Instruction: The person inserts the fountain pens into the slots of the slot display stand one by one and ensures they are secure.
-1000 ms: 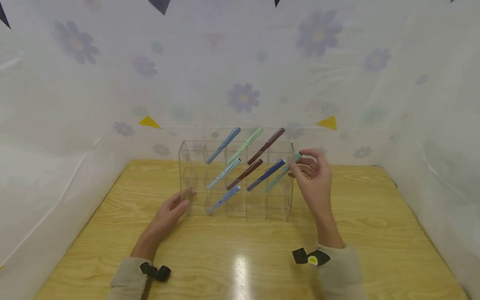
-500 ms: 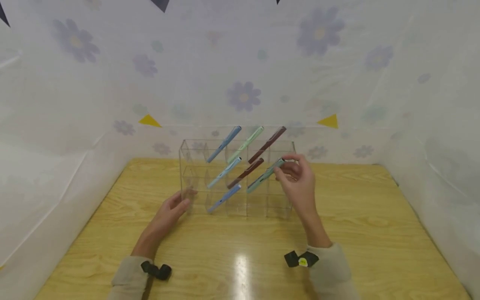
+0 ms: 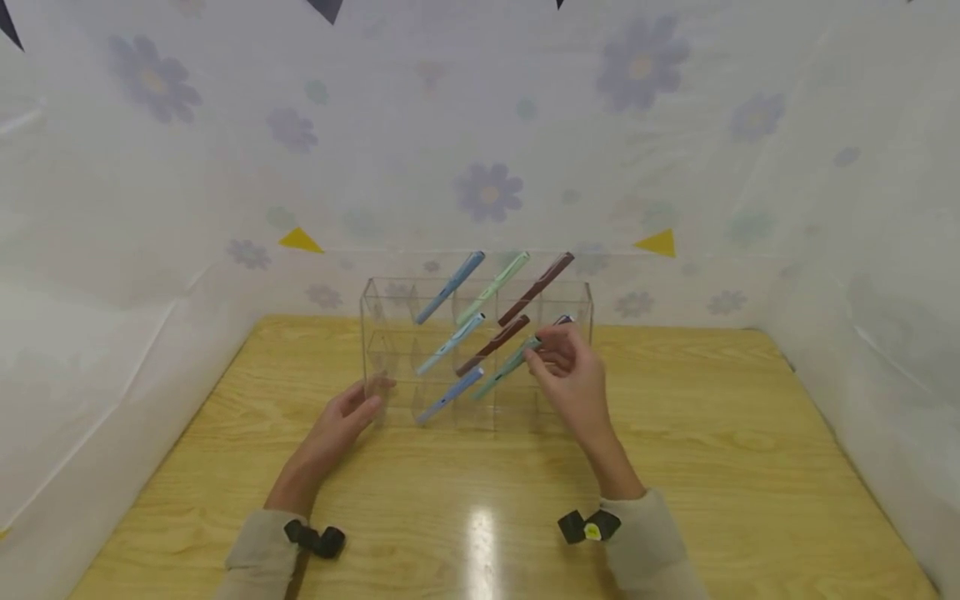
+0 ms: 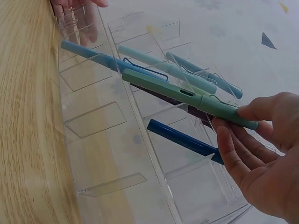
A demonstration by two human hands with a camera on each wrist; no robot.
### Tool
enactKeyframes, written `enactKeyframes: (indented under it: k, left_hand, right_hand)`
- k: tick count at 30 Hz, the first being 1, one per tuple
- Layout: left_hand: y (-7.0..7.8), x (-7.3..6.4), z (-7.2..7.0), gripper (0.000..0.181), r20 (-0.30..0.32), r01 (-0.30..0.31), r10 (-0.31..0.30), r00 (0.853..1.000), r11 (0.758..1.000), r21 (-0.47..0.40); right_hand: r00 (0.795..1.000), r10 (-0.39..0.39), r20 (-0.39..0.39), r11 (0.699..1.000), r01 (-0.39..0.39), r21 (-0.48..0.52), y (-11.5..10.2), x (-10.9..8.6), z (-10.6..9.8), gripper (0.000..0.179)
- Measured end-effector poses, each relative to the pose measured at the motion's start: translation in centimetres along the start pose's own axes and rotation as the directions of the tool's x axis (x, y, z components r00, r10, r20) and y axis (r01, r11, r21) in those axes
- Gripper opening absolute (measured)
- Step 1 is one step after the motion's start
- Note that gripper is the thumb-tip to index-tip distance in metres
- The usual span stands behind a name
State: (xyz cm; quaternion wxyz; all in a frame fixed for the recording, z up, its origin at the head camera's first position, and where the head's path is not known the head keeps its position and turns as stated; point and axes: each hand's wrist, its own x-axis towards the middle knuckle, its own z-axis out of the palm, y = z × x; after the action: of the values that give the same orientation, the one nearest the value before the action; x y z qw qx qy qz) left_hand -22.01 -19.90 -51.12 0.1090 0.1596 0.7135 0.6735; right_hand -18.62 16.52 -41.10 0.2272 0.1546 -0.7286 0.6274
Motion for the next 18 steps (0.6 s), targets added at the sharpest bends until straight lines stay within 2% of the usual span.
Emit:
enactKeyframes:
  k: [5,9,13,18]
  left_hand:
    - [-0.16,0.04,0.03,0.045,0.000,-0.003,0.003,1.000,1.000,0.000]
    - [-0.21,0.21,0.02,0.047,0.014,-0.012,0.012,1.000,1.000,-0.003]
    - [-0.28,0.29,-0.07,0.044,0.015,-0.026,0.026,1.000,1.000,0.003]
    - [0.23,-0.03,0.08,0.045,0.003,0.002,-0.002,1.000,1.000,0.009]
  right_hand:
    - [0.998,-0.037,0.046,0.997,0.040,-0.065,0.01,-0.48,0.41,0.027]
    - [0.996,-0.038,0.076,0.994,0.045,-0.095,0.25,-0.61,0.64,0.024]
    - [0.996,-0.012,0.087,0.995,0.021,-0.102,0.45,-0.60,0.79,0.019]
    - [0.991,0.057,0.122,0.995,-0.046,-0.089,0.65,-0.74,0.82,0.015]
